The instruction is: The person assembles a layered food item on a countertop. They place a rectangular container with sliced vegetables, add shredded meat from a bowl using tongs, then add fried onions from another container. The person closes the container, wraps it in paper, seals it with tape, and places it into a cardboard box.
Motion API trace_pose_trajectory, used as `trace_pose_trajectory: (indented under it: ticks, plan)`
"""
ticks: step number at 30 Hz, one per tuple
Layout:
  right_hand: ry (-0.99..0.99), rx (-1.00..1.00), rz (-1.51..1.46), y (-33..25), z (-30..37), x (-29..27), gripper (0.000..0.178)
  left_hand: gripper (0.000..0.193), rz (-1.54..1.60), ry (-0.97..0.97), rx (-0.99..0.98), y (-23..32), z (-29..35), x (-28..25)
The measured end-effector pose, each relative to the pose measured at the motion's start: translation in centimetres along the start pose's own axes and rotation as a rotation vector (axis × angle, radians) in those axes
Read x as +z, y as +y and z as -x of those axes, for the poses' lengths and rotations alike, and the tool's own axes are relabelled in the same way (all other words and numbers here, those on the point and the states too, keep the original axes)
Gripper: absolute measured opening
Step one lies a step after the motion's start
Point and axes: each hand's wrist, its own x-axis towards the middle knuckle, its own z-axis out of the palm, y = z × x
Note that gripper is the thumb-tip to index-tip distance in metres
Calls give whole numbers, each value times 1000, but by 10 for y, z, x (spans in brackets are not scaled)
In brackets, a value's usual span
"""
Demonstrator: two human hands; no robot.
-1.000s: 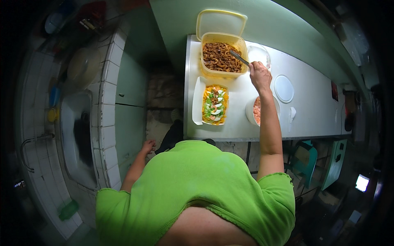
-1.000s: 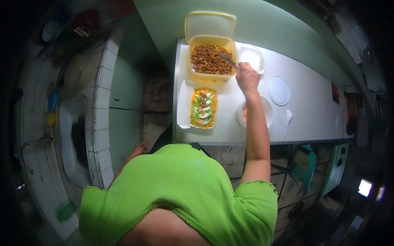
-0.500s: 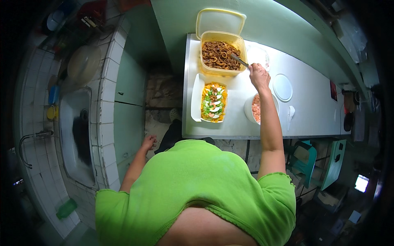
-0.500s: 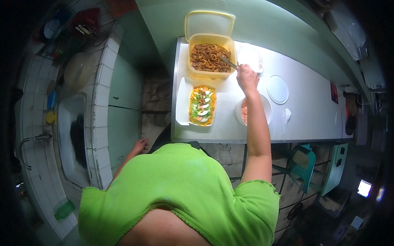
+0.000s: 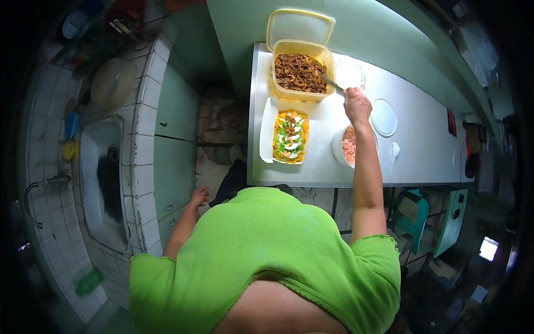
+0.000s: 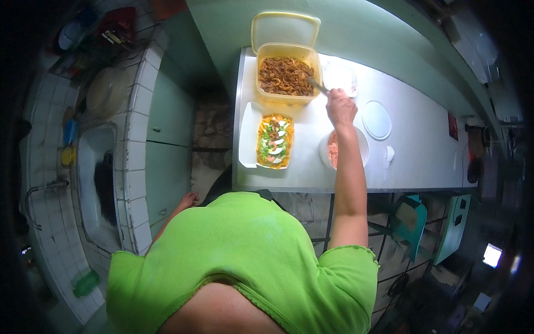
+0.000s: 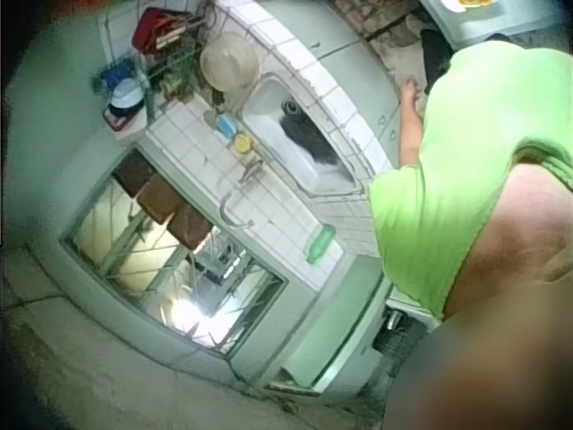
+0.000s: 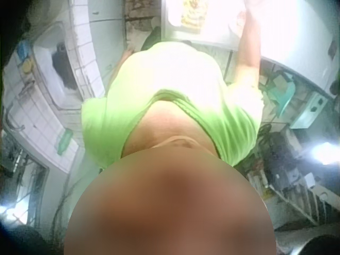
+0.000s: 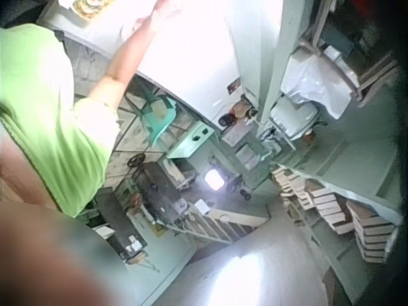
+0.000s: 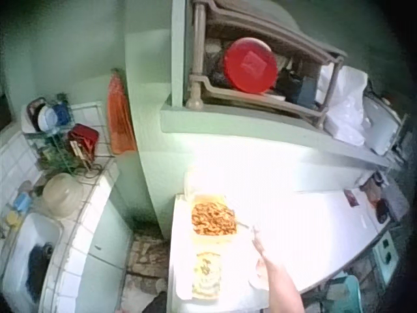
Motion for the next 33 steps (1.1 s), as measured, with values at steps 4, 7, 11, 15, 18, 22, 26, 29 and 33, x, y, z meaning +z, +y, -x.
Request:
trace_pose_trajectory:
  ticks: [4, 7, 11, 15, 18, 22, 26, 29, 33]
  plan:
    - [-47, 13, 3, 7, 10, -4, 24, 36, -53, -43, 42, 17, -2, 7]
    - [-51, -1, -80, 5, 24, -21, 26, 36, -52, -45, 77, 29, -3, 6]
    - [-241, -62, -218, 0, 66, -52, 20, 36, -64, -31, 70, 32, -1, 5]
    - [-384, -254, -228, -12, 113, -61, 17, 35, -84, -28, 26, 29, 3, 3]
    - [-372, -305, -136, -20, 134, -57, 16, 34, -149, -1, 5, 25, 5, 3]
    - [-358, -275, -114, -21, 141, -53, 15, 35, -141, -10, 14, 24, 2, 4]
    - [-344, -216, -104, -20, 144, -53, 18, 37, -84, -43, 66, 30, -3, 7]
    - [-283, -177, -236, -20, 145, -50, 17, 37, -75, -30, 48, 35, 1, 9]
    - [-50, -51, -476, -17, 109, -33, 20, 37, -114, -17, 12, 41, 10, 11]
